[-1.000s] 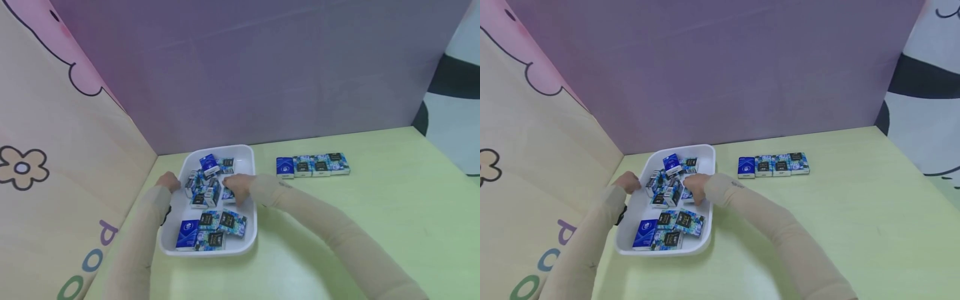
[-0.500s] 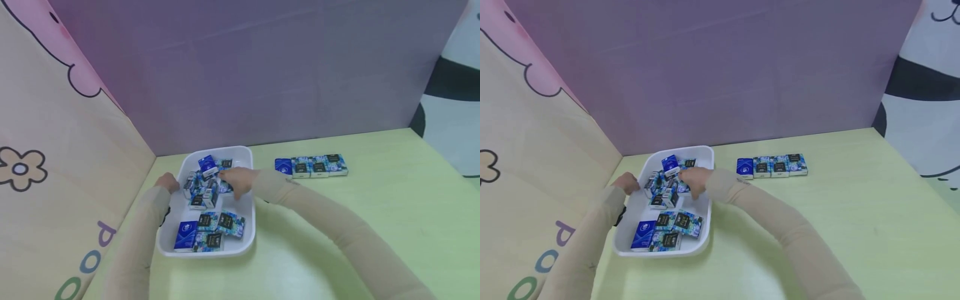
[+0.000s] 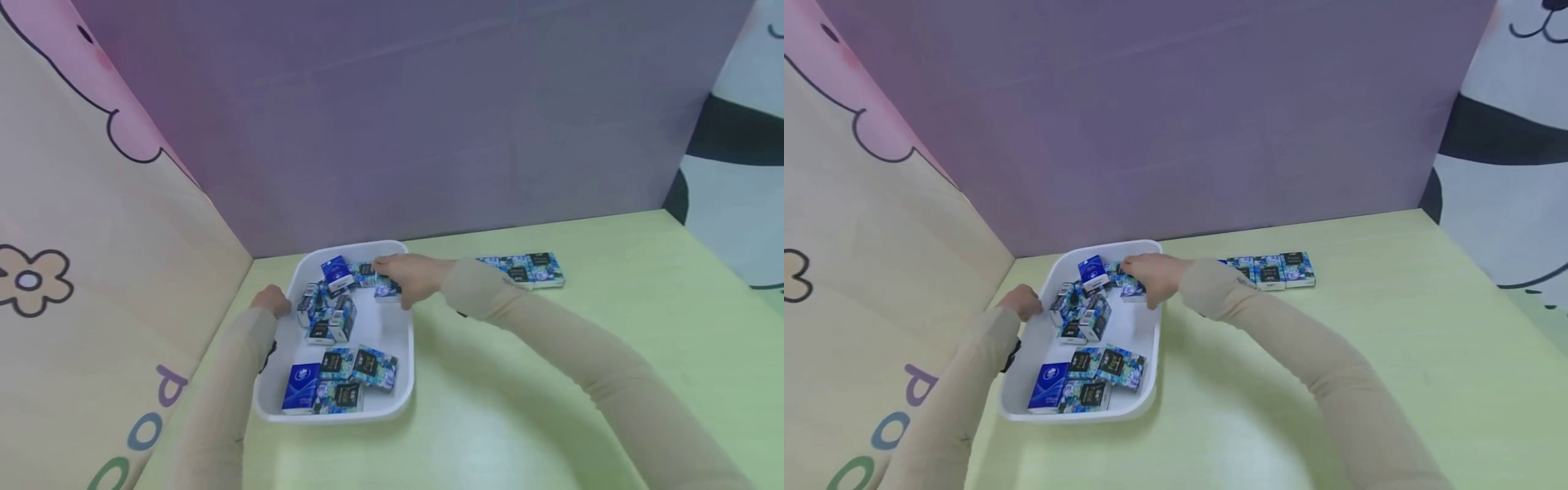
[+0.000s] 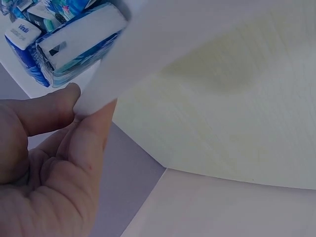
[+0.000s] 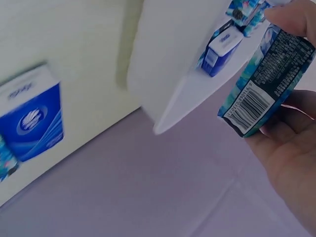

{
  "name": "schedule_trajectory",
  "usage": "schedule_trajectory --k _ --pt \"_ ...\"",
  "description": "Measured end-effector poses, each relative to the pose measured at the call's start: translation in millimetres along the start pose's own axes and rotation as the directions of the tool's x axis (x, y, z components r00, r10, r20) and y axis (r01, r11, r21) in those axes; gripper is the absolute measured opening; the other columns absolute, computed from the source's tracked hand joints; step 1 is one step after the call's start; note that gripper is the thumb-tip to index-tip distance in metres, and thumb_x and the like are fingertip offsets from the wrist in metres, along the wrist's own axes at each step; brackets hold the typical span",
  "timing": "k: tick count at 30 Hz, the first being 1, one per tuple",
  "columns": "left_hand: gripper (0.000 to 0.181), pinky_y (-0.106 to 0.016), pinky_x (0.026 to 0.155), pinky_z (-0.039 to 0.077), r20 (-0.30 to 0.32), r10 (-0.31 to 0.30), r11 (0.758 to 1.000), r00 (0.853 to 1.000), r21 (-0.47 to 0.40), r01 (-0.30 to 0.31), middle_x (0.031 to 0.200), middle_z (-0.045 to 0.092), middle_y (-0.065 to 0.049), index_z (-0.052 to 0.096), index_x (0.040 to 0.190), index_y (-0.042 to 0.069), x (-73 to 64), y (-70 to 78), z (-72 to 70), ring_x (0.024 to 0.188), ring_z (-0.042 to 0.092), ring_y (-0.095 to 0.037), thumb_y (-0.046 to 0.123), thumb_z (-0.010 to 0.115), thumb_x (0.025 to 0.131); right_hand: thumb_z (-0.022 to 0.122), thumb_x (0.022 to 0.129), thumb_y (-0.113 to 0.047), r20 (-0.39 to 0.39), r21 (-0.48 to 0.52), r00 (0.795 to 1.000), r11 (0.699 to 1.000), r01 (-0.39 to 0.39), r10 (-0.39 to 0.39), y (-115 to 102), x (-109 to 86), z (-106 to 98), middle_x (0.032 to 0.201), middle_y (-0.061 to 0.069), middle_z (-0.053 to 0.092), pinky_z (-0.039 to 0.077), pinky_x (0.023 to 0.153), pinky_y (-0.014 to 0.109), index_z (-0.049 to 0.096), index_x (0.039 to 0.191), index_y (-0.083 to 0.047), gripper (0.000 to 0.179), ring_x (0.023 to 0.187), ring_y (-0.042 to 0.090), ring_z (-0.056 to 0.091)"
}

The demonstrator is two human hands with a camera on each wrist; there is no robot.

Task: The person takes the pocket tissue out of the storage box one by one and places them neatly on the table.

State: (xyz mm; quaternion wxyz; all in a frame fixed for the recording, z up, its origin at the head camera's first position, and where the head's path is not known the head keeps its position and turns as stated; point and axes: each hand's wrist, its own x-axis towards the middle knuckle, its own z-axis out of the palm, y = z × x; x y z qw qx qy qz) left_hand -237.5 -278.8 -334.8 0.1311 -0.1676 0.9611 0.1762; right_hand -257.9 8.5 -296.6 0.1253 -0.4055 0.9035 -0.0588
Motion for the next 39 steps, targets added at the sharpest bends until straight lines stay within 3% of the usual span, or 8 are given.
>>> schedule_trajectory --k 9,15,23,30,35,39 --pt "0.043 -0.044 0.091 0.046 -0.005 -0.020 1.000 1.000 0.002 0.020 0.116 0.053 -0.029 0.042 0.123 -0.012 -2.2 3.6 0.8 0.106 0.054 -0.038 0.011 0.048 0.087 0.070 0.073 -0.005 -0.037 0.063 0.998 0.997 -0.043 0.046 40.0 -39.0 -11.8 0.153 0.010 0.013 0.035 0.106 0.037 0.014 0.146 -0.006 0.091 0.139 0.027 0.018" --pt "0.043 -0.044 0.090 0.046 -0.009 -0.009 1.000 1.000 0.012 0.009 0.115 0.054 -0.029 0.043 0.122 -0.013 -2.8 4.6 0.2 0.104 0.054 -0.038 0.011 0.048 0.086 0.072 0.075 -0.013 -0.048 0.054 0.995 0.995 -0.080 0.082 66.1 -61.6 -15.3 0.153 0.012 0.013 0.025 0.111 0.042 0.015 0.145 -0.003 0.091 0.140 0.030 0.014" --pt "0.042 -0.045 0.089 0.047 -0.012 -0.016 1.000 1.000 0.017 0.016 0.113 0.054 -0.029 0.043 0.121 -0.012 5.1 0.7 1.4 0.102 0.055 -0.038 0.012 0.049 0.087 0.071 0.075 -0.010 -0.071 0.110 0.980 0.978 -0.176 0.184 100.4 -90.3 -14.2 0.153 0.014 0.011 0.024 0.111 0.046 0.011 0.146 -0.004 0.093 0.140 0.033 0.012" --pt "0.040 -0.044 0.087 0.048 -0.018 0.004 0.999 1.000 0.041 -0.004 0.109 0.056 -0.029 0.046 0.118 -0.013 6.1 -3.9 0.4 0.099 0.056 -0.038 0.011 0.048 0.085 0.071 0.073 -0.006 -0.098 0.134 0.973 0.972 -0.193 0.207 124.9 -110.7 -11.0 0.153 0.016 0.011 0.039 0.100 0.047 0.013 0.145 -0.003 0.093 0.138 0.037 0.016" --pt "0.041 -0.045 0.089 0.046 -0.019 0.016 0.999 1.000 0.043 -0.015 0.111 0.055 -0.030 0.045 0.117 -0.014 -0.1 -1.4 -0.3 0.101 0.055 -0.039 0.010 0.048 0.085 0.074 0.071 -0.009 -0.169 0.083 0.960 0.974 -0.211 0.223 141.6 -127.3 -6.8 0.152 0.017 0.014 0.040 0.098 0.049 0.016 0.145 -0.004 0.094 0.134 0.039 0.025" --pt "0.042 -0.046 0.091 0.045 -0.021 0.035 0.998 0.999 0.051 -0.034 0.112 0.054 -0.031 0.045 0.118 -0.014 -2.0 -0.5 -0.1 0.102 0.054 -0.040 0.010 0.048 0.084 0.076 0.071 -0.011 -0.225 0.053 0.951 0.977 -0.204 0.211 155.6 -142.4 -4.1 0.151 0.019 0.016 0.039 0.098 0.052 0.017 0.145 -0.003 0.095 0.134 0.041 0.024"
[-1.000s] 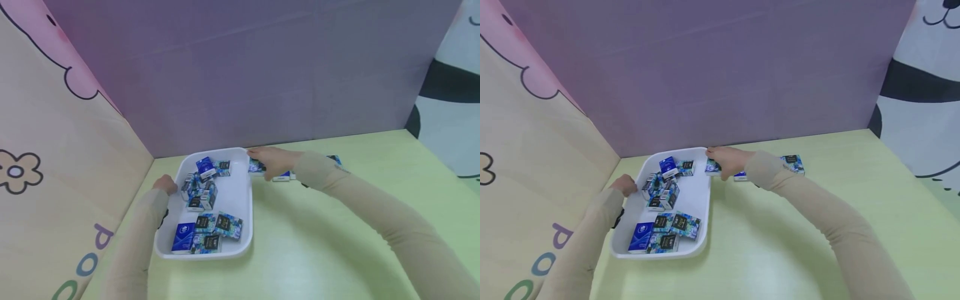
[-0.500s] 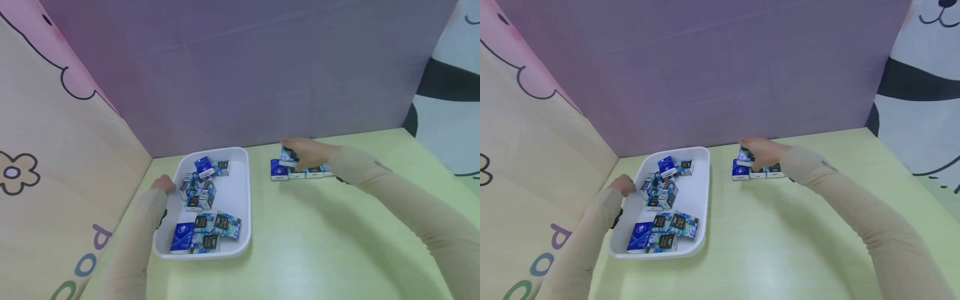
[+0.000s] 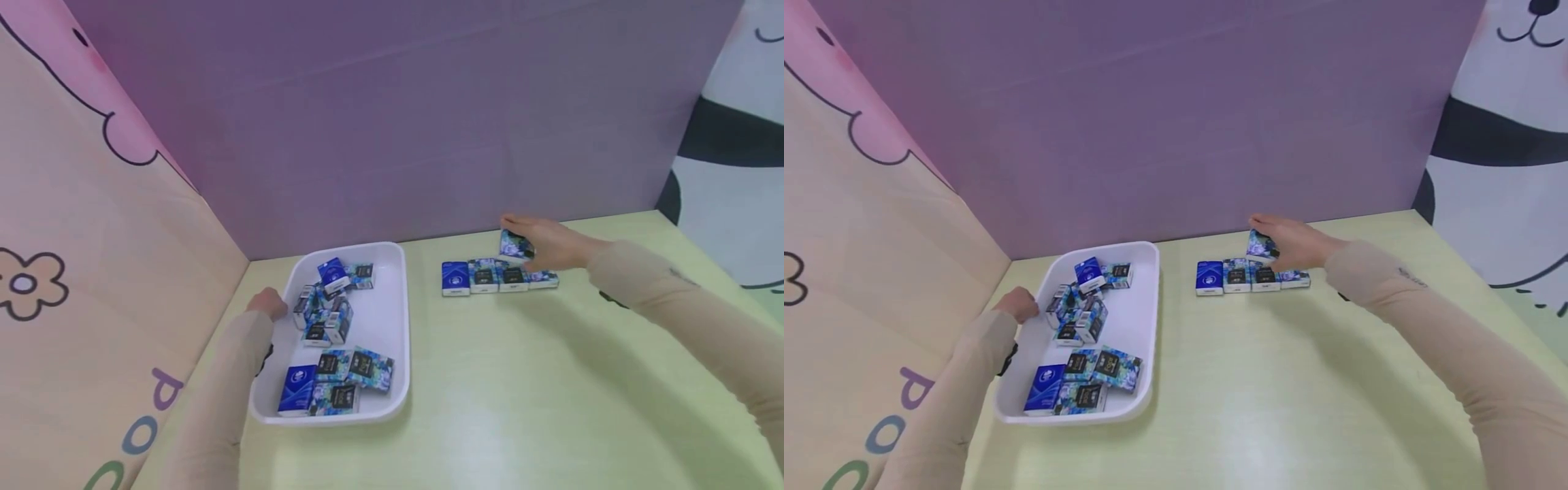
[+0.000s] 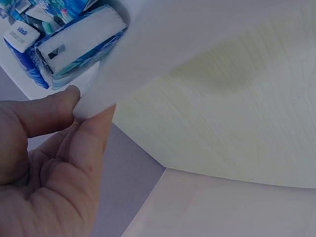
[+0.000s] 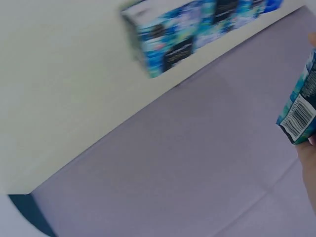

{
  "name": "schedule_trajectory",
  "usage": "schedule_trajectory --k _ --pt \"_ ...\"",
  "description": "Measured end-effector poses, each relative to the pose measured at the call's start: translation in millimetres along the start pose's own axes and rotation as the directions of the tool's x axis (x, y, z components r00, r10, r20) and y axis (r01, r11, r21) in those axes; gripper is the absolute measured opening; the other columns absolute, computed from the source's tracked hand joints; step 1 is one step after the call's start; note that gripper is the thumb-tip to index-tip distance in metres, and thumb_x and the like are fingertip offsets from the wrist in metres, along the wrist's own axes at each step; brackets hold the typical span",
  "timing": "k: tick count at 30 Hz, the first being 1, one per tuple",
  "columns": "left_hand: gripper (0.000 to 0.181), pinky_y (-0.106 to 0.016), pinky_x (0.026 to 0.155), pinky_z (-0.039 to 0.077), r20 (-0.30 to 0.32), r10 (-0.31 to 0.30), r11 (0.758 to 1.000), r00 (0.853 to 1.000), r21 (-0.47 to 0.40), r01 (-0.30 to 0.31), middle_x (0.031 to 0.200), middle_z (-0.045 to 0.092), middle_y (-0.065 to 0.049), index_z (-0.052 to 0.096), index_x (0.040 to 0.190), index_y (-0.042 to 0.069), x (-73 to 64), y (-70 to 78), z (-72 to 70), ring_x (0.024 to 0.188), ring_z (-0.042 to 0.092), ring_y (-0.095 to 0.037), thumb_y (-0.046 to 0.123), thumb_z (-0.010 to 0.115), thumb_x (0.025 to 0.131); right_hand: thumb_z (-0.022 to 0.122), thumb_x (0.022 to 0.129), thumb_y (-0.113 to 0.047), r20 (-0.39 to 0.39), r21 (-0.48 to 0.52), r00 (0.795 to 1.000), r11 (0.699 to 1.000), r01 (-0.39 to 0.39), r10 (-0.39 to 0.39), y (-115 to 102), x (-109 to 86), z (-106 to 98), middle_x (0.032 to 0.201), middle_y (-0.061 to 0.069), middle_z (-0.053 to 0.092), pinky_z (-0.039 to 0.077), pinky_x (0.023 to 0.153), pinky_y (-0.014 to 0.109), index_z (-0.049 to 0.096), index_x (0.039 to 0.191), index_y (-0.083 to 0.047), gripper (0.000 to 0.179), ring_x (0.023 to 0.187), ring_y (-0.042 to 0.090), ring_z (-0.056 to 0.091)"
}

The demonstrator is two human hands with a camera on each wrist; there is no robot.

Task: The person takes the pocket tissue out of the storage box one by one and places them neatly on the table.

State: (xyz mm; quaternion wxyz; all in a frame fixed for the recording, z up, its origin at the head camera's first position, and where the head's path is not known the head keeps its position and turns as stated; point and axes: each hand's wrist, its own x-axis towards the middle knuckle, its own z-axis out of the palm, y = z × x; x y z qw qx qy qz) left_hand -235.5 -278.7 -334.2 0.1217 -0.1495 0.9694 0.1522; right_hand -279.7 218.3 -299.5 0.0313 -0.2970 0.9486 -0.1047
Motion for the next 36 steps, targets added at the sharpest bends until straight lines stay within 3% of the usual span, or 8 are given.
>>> schedule_trajectory --k 6,12,18,36 --pt "0.042 -0.046 0.089 0.046 0.000 0.018 1.000 1.000 0.002 -0.018 0.111 0.055 -0.031 0.045 0.117 -0.014 4.2 -2.6 -0.3 0.100 0.055 -0.039 0.011 0.048 0.084 0.076 0.070 -0.010 0.005 0.001 0.999 0.999 -0.038 0.038 25.2 -16.7 1.0 0.149 0.025 0.017 0.045 0.088 0.050 0.019 0.143 0.002 0.094 0.128 0.045 0.029" --pt "0.044 -0.045 0.088 0.046 0.001 0.025 1.000 1.000 0.013 -0.025 0.111 0.055 -0.031 0.045 0.118 -0.015 5.8 -5.3 -2.8 0.099 0.055 -0.039 0.011 0.047 0.083 0.076 0.068 -0.011 0.008 0.014 0.995 0.994 -0.104 0.104 49.1 -28.1 6.7 0.147 0.028 0.019 0.036 0.097 0.056 0.022 0.141 0.007 0.092 0.129 0.048 0.027" --pt "0.044 -0.046 0.088 0.046 0.015 0.033 0.999 0.999 0.005 -0.033 0.113 0.054 -0.031 0.044 0.119 -0.015 6.6 -5.9 -2.0 0.100 0.055 -0.040 0.012 0.047 0.084 0.075 0.066 -0.011 0.014 0.000 0.994 0.994 -0.108 0.108 66.9 -41.0 13.5 0.143 0.031 0.026 0.032 0.100 0.057 0.027 0.138 0.011 0.089 0.126 0.049 0.031" --pt "0.042 -0.045 0.083 0.048 0.010 0.042 0.999 0.999 0.024 -0.042 0.107 0.056 -0.031 0.046 0.116 -0.015 7.7 -4.4 -0.8 0.094 0.057 -0.038 0.011 0.048 0.083 0.074 0.063 -0.009 0.116 0.079 0.988 0.990 -0.115 0.106 94.8 -71.9 52.7 0.139 0.033 0.029 0.034 0.097 0.060 0.031 0.134 0.013 0.087 0.122 0.053 0.031"
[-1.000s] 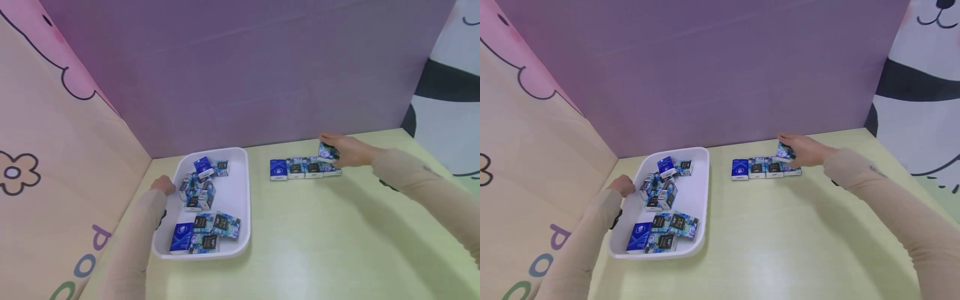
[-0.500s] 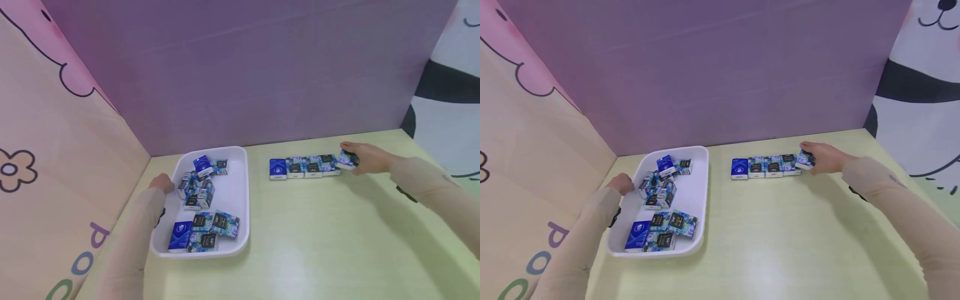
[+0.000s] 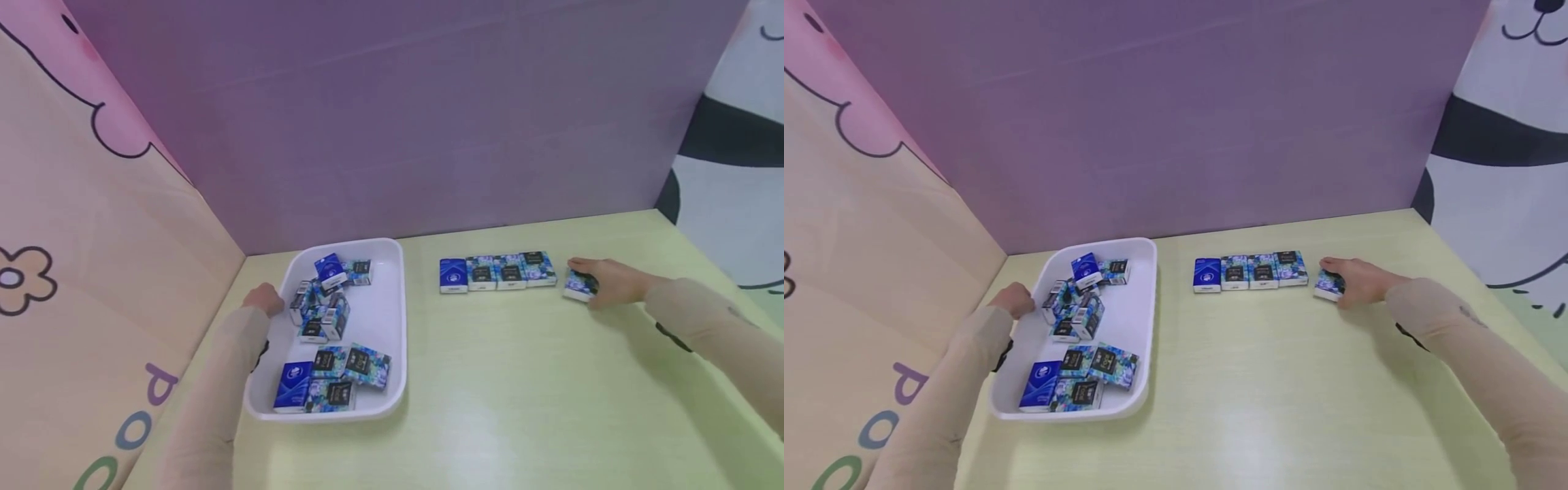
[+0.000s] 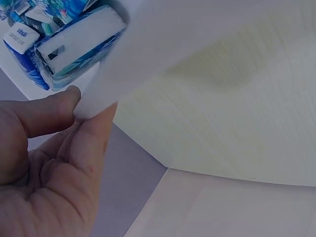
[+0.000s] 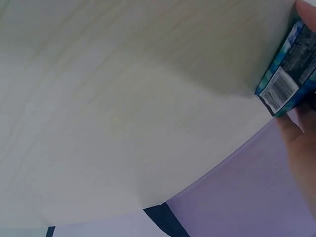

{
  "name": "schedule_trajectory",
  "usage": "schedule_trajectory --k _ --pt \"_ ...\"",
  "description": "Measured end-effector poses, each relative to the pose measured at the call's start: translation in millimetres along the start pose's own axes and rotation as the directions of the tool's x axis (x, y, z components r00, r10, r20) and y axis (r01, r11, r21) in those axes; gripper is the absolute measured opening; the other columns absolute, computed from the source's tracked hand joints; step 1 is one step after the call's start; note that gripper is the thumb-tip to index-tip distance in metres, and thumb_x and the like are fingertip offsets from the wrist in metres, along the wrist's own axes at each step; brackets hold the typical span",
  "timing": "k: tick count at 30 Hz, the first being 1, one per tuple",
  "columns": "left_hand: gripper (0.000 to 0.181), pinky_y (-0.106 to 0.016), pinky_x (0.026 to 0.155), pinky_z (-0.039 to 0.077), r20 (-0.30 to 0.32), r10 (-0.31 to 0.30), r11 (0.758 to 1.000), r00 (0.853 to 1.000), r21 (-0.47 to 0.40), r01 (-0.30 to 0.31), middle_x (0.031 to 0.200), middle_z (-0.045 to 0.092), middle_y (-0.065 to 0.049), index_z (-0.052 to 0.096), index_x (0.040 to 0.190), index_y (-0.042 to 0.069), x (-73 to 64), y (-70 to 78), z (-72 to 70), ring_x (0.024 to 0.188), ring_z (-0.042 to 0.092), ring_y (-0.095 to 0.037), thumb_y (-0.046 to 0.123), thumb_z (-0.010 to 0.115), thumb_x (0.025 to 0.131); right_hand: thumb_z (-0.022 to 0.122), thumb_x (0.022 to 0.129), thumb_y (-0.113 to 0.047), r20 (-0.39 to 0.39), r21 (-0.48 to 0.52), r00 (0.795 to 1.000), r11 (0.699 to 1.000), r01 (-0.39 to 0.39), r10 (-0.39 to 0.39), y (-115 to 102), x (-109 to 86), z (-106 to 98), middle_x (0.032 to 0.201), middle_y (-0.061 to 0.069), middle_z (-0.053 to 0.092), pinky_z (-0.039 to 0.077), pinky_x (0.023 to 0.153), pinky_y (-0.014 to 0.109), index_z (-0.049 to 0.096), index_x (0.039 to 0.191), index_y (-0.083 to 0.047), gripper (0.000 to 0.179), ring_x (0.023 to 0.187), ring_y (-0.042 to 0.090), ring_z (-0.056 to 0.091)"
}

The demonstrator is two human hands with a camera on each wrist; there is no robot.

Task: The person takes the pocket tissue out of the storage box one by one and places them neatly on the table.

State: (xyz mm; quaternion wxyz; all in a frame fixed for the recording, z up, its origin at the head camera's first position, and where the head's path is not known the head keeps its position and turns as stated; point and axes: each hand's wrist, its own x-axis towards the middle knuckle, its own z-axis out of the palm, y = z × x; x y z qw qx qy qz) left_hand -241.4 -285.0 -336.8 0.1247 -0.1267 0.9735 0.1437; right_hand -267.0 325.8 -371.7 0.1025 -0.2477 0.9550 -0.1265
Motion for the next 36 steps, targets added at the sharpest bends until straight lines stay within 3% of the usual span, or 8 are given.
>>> schedule_trajectory --k 10,17,23,28,36 --pt "0.040 -0.044 0.084 0.048 -0.005 -0.005 1.000 1.000 0.020 0.005 0.104 0.057 -0.030 0.048 0.112 -0.015 -3.4 3.6 -0.9 0.093 0.056 -0.037 0.011 0.048 0.082 0.068 0.067 0.000 0.015 0.024 1.000 1.000 0.002 -0.002 11.2 8.3 1.1 0.142 0.032 0.022 0.029 0.099 0.061 0.028 0.136 0.011 0.081 0.123 0.054 0.029" --pt "0.038 -0.043 0.084 0.048 -0.004 -0.035 0.999 0.999 0.002 0.035 0.103 0.057 -0.028 0.048 0.112 -0.014 -5.7 6.5 -1.2 0.092 0.057 -0.036 0.012 0.048 0.084 0.068 0.065 0.001 -0.051 0.009 0.998 0.999 0.034 -0.034 13.6 19.5 1.1 0.139 0.034 0.028 0.035 0.095 0.060 0.032 0.134 0.011 0.079 0.114 0.053 0.041" --pt "0.038 -0.043 0.083 0.048 -0.021 -0.035 0.999 0.999 0.015 0.035 0.103 0.058 -0.028 0.049 0.111 -0.013 -6.8 6.4 -1.5 0.092 0.058 -0.036 0.011 0.047 0.083 0.068 0.065 0.003 -0.057 0.002 0.997 0.999 0.050 -0.050 12.3 28.3 -0.1 0.139 0.034 0.029 0.040 0.092 0.057 0.033 0.135 0.010 0.078 0.112 0.051 0.045" --pt "0.037 -0.043 0.084 0.048 -0.029 -0.029 0.999 0.999 0.027 0.030 0.104 0.058 -0.028 0.050 0.111 -0.013 -6.5 6.8 -1.4 0.092 0.058 -0.036 0.011 0.047 0.083 0.070 0.065 0.004 -0.046 -0.007 0.998 0.999 0.050 -0.051 10.0 33.8 -1.1 0.140 0.033 0.028 0.041 0.090 0.054 0.034 0.135 0.008 0.079 0.114 0.051 0.043" --pt "0.038 -0.043 0.084 0.048 -0.035 -0.043 0.999 0.998 0.021 0.044 0.105 0.058 -0.028 0.049 0.112 -0.013 -3.2 5.4 2.0 0.094 0.057 -0.036 0.011 0.048 0.084 0.069 0.064 0.005 -0.045 -0.005 0.998 0.999 0.047 -0.047 6.8 39.5 -1.6 0.141 0.031 0.028 0.036 0.095 0.060 0.034 0.136 0.005 0.080 0.119 0.054 0.035"
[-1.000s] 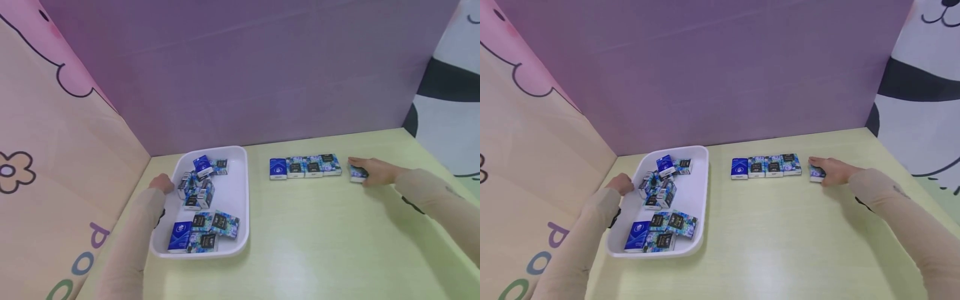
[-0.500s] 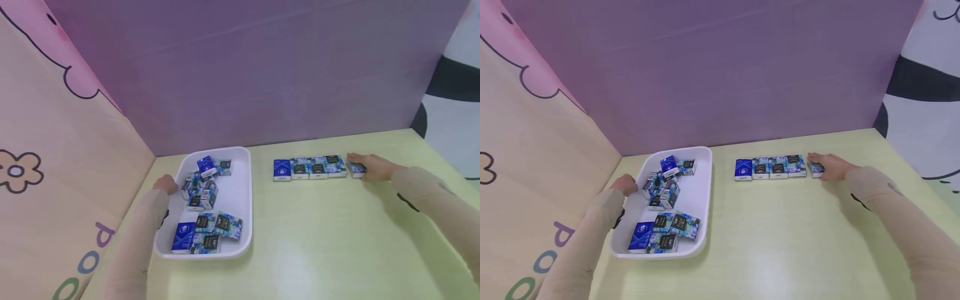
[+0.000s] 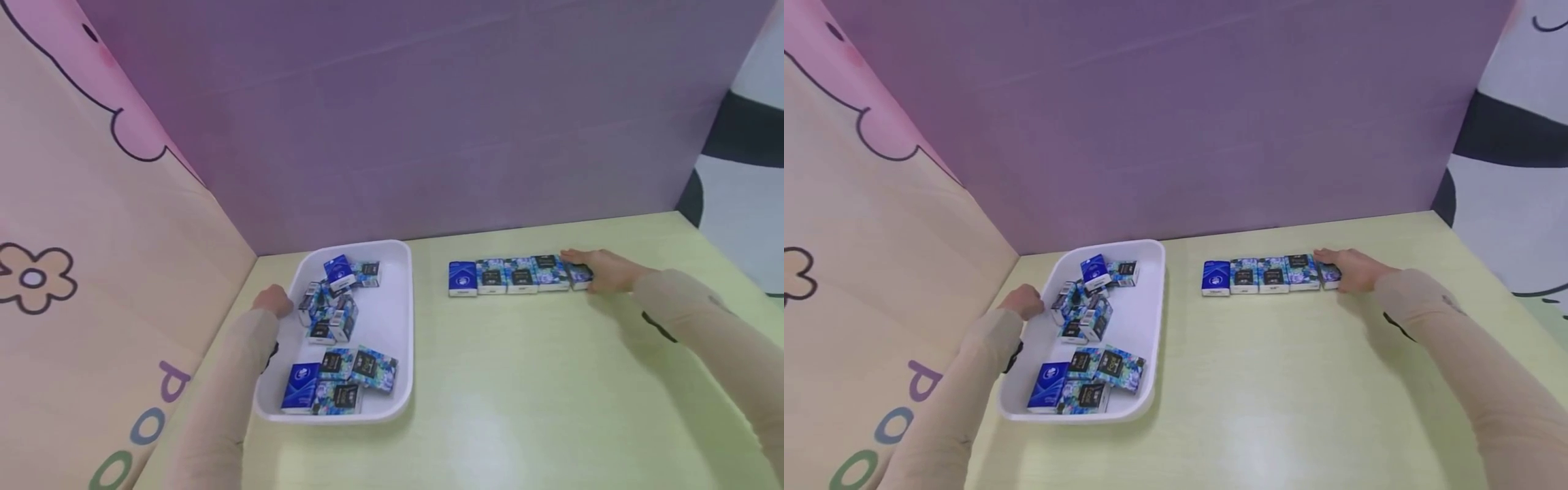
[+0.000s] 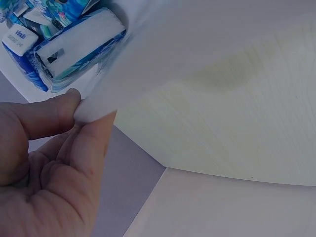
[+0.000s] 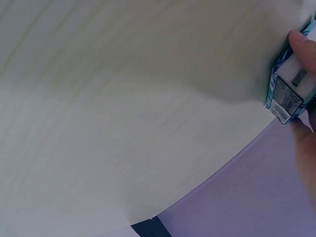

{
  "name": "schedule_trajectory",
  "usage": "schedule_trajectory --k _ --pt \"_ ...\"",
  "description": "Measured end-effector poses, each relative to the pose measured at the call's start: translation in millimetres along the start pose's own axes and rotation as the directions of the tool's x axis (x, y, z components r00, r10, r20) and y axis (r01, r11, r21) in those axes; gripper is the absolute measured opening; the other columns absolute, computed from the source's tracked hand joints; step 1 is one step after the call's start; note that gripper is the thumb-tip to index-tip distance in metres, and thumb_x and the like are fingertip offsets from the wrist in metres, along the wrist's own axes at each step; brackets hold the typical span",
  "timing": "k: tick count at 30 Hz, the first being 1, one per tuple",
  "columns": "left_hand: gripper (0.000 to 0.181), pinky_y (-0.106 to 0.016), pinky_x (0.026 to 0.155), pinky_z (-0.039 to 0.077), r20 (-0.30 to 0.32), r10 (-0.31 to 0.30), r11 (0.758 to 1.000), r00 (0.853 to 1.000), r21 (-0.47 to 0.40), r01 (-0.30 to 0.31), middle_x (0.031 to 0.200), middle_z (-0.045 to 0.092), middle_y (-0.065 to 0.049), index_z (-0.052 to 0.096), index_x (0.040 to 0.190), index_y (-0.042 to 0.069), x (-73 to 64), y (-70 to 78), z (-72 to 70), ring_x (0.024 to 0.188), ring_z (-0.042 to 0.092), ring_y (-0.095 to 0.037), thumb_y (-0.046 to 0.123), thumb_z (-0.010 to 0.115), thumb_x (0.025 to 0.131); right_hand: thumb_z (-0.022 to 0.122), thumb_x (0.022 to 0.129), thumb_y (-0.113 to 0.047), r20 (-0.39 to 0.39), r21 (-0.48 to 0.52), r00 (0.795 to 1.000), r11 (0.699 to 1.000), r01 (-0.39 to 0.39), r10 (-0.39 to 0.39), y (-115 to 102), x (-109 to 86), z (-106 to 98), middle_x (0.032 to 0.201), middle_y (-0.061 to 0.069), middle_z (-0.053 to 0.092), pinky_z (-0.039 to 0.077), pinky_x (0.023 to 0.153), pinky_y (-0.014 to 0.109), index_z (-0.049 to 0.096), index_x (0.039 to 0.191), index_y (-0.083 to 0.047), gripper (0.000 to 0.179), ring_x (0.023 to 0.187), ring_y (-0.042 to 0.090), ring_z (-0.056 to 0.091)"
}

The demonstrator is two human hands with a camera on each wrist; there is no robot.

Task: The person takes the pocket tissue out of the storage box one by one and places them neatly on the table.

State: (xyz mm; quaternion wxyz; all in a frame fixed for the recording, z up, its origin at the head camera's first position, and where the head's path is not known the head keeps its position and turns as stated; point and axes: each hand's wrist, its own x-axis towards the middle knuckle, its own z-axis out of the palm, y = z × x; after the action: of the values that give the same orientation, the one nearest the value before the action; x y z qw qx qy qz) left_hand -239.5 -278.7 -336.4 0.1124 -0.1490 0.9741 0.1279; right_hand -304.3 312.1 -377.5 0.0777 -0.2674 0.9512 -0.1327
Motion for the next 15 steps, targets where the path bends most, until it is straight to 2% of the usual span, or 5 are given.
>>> schedule_trajectory --k 10,15 --pt "0.038 -0.044 0.082 0.048 -0.012 0.026 1.000 1.000 0.008 -0.026 0.102 0.058 -0.028 0.051 0.110 -0.013 6.5 -5.9 4.2 0.091 0.058 -0.037 0.010 0.048 0.080 0.064 0.067 0.009 0.014 0.036 0.999 0.999 -0.037 0.036 -3.4 3.8 1.0 0.141 0.032 0.027 0.030 0.097 0.064 0.030 0.139 0.004 0.080 0.123 0.056 0.028" --pt "0.039 -0.044 0.084 0.048 -0.009 0.011 1.000 1.000 0.004 -0.011 0.105 0.058 -0.028 0.050 0.112 -0.013 6.4 -3.9 3.1 0.094 0.058 -0.037 0.011 0.048 0.082 0.066 0.066 0.007 -0.004 0.025 1.000 0.999 -0.028 0.028 -3.8 3.5 0.9 0.137 0.036 0.030 0.033 0.095 0.063 0.031 0.138 0.005 0.080 0.120 0.056 0.033"
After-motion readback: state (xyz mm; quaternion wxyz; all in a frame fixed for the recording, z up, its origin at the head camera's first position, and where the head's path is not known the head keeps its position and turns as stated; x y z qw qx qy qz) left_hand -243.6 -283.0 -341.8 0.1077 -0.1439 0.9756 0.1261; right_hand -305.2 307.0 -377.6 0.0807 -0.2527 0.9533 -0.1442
